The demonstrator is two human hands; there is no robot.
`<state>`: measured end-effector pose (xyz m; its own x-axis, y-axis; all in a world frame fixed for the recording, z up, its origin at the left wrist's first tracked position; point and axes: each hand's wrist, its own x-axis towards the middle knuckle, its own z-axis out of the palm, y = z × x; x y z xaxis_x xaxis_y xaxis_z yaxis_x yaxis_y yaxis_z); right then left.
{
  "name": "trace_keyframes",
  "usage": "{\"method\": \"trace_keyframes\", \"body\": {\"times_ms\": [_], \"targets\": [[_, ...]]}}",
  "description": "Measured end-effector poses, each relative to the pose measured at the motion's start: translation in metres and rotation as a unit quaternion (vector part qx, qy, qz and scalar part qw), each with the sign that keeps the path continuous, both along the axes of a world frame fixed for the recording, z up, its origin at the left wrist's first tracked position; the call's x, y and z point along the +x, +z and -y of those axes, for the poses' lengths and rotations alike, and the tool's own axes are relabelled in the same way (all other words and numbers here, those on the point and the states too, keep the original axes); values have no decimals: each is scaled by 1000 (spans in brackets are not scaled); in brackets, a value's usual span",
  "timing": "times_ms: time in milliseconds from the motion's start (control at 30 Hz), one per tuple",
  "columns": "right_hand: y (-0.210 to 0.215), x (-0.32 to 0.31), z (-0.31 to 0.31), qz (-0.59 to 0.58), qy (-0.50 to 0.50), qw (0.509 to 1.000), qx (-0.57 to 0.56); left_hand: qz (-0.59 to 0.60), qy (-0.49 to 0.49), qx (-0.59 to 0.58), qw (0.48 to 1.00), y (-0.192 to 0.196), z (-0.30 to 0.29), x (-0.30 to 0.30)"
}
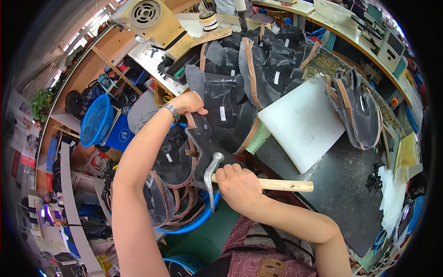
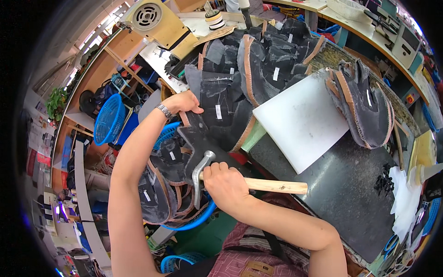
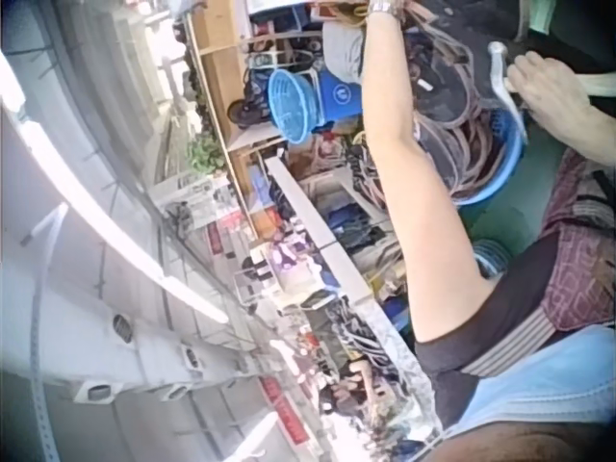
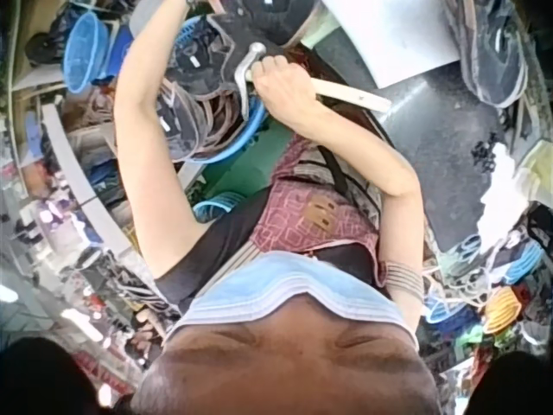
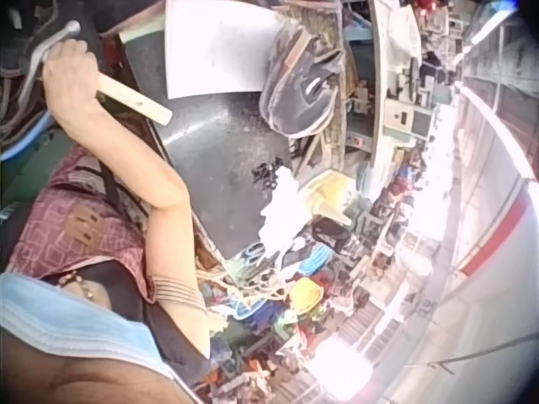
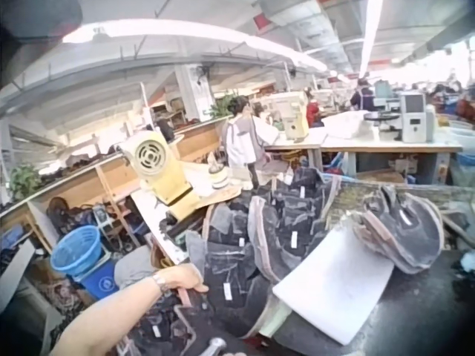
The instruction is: The person assembles shoe parts by hand, using a hammer to secure components and attaching elastic bands and white plastic pieces to the shoe uppers. The person repeatedly picks up parts, aligns them, and hammers them into place on a workbench in a factory setting.
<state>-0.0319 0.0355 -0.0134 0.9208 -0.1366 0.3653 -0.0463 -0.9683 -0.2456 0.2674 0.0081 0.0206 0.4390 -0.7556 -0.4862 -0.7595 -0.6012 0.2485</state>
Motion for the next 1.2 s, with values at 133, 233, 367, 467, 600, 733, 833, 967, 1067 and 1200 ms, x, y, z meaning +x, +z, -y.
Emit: {"method": "trace_keyframes", "body": {"times_ms": [133,233,367,467,600,733,833,967,1067,1200], "targets": [[7,-15,3,20,0,1000,20,-87,37,-19,995,-4,-3,8],[12,-30,5,25,-1,999,24,-109,29,-26,993,-6,-2,6],[19,-51,4,25,-3,999,23,-113,17,-81,990,-12,1,1],[19,-70,-9,26,8,999,32,-112,14,-86,990,-8,2,18],[42,-106,7,-44,39,988,143,74,-44,-105,991,-18,3,24],[75,-170,56,-115,75,935,326,430,-128,-136,883,-3,-15,-1],[112,-198,85,-224,-19,886,405,292,-167,-467,818,30,7,-81],[141,-233,109,-352,-226,817,397,-267,-334,-434,793,84,10,-291],[141,-283,115,-366,-248,826,350,-331,-429,-378,751,52,22,-382],[183,-332,105,-388,-335,818,260,-628,-191,-196,728,21,23,-442]]}}
